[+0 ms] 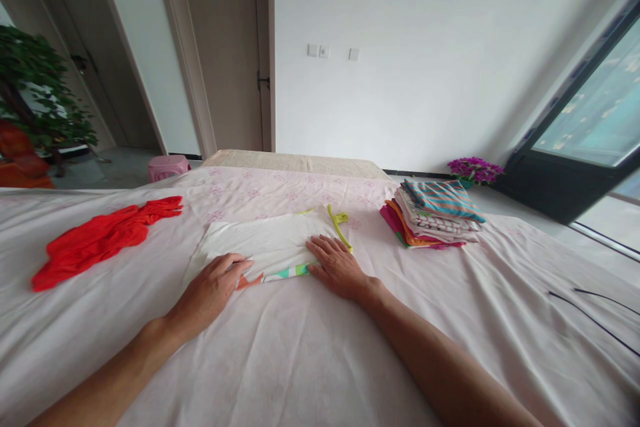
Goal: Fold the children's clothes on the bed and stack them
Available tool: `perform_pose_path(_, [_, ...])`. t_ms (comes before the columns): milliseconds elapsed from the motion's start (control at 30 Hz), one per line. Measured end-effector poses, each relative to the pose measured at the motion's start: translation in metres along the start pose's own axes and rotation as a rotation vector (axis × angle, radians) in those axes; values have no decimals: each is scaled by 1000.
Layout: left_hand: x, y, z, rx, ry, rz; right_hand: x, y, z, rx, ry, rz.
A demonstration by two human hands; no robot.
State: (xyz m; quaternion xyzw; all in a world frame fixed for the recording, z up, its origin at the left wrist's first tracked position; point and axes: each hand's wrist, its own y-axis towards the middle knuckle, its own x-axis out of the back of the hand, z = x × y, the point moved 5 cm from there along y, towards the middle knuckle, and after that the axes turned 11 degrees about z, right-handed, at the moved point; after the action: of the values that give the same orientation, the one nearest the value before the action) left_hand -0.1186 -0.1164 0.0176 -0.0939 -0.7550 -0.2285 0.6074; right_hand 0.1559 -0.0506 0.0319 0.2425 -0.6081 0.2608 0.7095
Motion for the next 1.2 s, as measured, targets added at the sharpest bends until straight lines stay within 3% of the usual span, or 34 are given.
perform_pose_path(933, [2, 1, -2, 4, -9, 40, 1, 0, 1, 5, 0, -3])
perform_pose_path(1200, [5, 0, -2, 153, 86, 51, 1, 0, 2, 1, -4, -2])
